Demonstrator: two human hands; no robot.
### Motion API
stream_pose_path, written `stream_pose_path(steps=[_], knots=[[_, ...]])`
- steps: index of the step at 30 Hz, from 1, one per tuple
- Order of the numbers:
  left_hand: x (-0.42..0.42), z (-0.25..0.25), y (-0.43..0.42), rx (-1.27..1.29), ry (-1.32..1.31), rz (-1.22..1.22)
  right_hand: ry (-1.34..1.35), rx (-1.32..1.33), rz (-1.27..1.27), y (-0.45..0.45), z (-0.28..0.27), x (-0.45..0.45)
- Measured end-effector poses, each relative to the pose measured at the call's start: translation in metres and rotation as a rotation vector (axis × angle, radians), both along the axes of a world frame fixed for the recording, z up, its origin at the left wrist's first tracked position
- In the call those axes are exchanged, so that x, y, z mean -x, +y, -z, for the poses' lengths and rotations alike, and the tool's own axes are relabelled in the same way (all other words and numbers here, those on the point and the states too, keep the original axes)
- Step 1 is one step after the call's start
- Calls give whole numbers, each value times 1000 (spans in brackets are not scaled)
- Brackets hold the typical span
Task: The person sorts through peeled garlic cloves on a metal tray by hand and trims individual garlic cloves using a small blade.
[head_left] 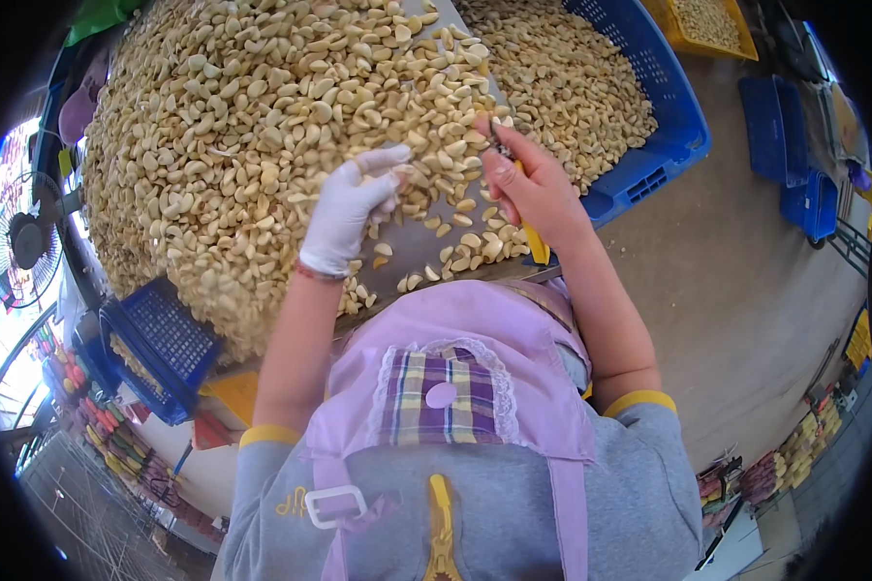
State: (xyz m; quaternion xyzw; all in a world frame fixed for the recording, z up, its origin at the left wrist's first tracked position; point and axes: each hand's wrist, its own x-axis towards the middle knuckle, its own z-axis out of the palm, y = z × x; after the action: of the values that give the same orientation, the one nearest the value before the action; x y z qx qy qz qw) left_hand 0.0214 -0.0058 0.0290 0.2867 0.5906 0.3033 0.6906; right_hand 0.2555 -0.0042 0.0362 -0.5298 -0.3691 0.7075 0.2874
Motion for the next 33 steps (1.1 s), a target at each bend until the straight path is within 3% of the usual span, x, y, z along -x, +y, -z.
stream_pose_path(steps=[1, 5, 8, 11, 13, 14, 16, 17, 18, 20, 21, 24, 25, 29, 33], knots=[[2, -2, -2, 26, -180, -98, -29, -21, -38, -1, 0, 3], [-4, -5, -12, -12, -353, -215, -69, -247, -242, -7, 0, 15], [-8, -9, -17, -73, -259, -189, -162, -601, -334, -14, 16, 25], [-14, -15, -23, -106, -191, -155, -119, -255, -465, -5, -9, 21], [-7, -12, -19, -17, -119, 56, -147, -374, -416, -3, -1, 17], [-4, -10, -16, 27, -83, 162, -171, -579, -329, -3, 17, 12], [-12, 1, -15, -265, 310, 460, -57, -543, -180, 1, 9, -1], [-18, 5, -14, -412, 508, 606, 79, -303, -118, 4, -5, -15], [-28, 3, -11, -415, 569, 555, 212, -60, -54, 5, -17, -24], [-48, -7, 1, -422, 691, 453, 265, -123, 66, 7, -13, -35], [-50, 13, 2, -533, 817, 413, 290, -160, 125, 9, -12, -38], [-51, 31, 12, -655, 1038, 602, 262, -191, 140, 11, -14, -42], [-51, 28, 12, -592, 985, 601, 237, -183, 141, 10, -15, -42], [-42, 3, 16, -88, 207, 193, 181, -138, 100, 6, -9, -36], [-21, 13, 8, 42, -246, -72, 80, -32, -19, 0, -10, -17]])
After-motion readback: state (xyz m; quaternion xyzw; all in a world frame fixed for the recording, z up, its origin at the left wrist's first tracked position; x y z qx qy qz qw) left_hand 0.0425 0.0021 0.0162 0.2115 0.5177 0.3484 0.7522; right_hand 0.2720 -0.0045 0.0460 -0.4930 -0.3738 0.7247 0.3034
